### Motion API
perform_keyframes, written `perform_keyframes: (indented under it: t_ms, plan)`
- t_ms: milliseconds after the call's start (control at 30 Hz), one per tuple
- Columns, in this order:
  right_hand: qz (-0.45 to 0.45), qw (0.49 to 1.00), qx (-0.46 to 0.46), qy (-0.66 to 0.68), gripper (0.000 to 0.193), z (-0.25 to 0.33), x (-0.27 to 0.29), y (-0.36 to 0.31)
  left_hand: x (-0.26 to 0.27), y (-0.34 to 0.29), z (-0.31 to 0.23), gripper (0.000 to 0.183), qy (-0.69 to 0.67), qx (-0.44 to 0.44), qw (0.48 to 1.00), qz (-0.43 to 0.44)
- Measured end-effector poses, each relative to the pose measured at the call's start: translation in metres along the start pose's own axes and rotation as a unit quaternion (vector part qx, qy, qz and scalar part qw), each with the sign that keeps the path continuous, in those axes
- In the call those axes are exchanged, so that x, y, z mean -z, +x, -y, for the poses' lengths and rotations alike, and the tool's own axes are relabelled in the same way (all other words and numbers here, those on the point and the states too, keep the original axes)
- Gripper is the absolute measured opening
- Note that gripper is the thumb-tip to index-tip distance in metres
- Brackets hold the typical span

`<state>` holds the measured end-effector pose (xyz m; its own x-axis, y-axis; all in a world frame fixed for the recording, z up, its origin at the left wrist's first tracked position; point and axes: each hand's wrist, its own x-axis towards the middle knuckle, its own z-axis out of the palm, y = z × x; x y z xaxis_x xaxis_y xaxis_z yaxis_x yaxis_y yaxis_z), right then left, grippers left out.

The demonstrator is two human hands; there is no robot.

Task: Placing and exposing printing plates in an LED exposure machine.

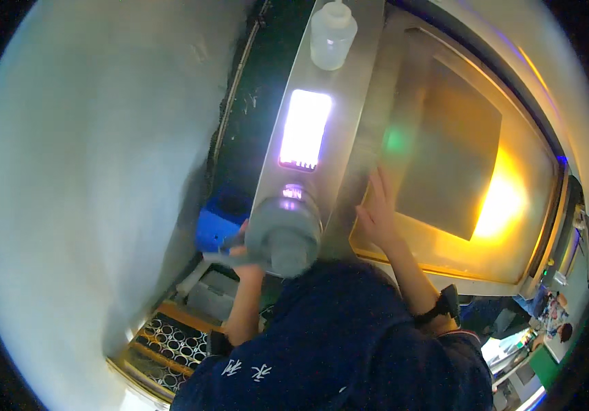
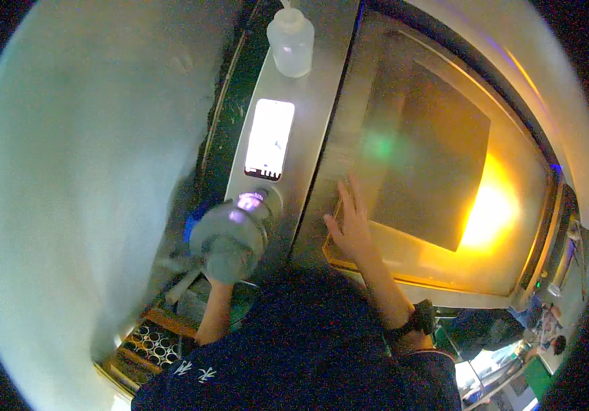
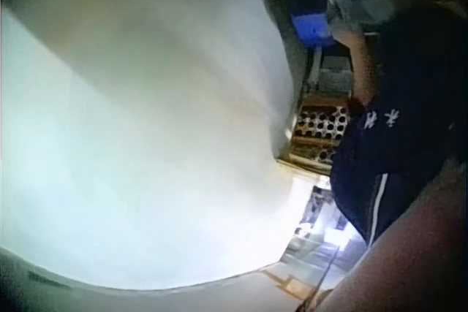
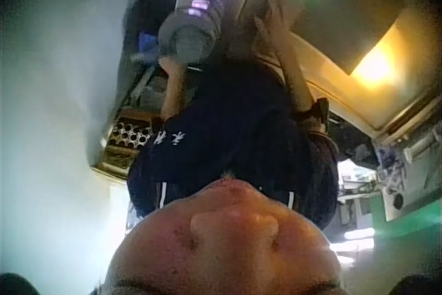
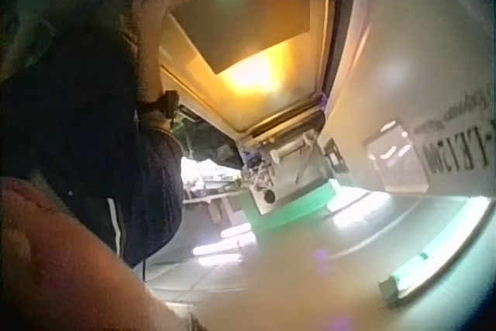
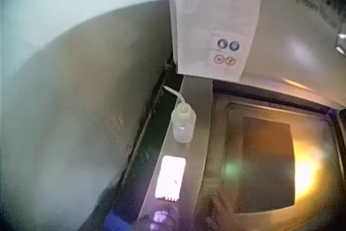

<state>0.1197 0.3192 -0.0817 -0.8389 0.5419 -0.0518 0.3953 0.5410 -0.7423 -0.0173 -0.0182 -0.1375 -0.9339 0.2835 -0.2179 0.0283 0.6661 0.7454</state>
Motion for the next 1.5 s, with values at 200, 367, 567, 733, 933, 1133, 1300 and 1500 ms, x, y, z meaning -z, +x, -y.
perform_keyframes:
  t_ms: [200,367,567,733,933,1133,1300,1500]
  plan:
    - [0.013,1.0,0.001,-0.027,0.065,-0.026,0.042,-0.102,0.004,-0.001,-0.086,0.033,0.09,-0.072,0.989,-0.093]
    - [-0.014,0.998,-0.053,0.033,0.022,-0.074,0.083,-0.21,-0.011,-0.022,-0.083,0.035,0.101,-0.262,0.936,-0.215]
    - [0.139,0.945,-0.287,0.075,0.03,-0.142,0.116,-0.376,-0.108,-0.121,-0.143,0.033,0.094,-0.451,0.88,0.114]
    - [0.145,0.942,-0.296,0.07,0.035,-0.258,0.103,-0.498,-0.241,-0.176,-0.159,0.052,0.259,-0.545,0.784,0.145]
    - [0.058,0.936,-0.298,-0.175,0.053,-0.454,0.132,-0.558,-0.265,-0.19,-0.163,0.059,0.328,-0.539,0.737,0.243]
    - [0.078,0.836,-0.393,-0.374,0.05,-0.537,0.136,-0.537,-0.266,-0.189,-0.172,0.063,0.363,-0.515,0.727,0.273]
    - [-0.012,0.83,-0.435,-0.348,0.049,-0.518,0.13,-0.528,-0.26,-0.187,-0.172,0.065,0.361,-0.522,0.729,0.256]
    - [-0.106,0.834,-0.445,-0.307,0.047,-0.439,0.119,-0.532,-0.265,-0.181,-0.174,0.064,0.329,-0.523,0.742,0.26]
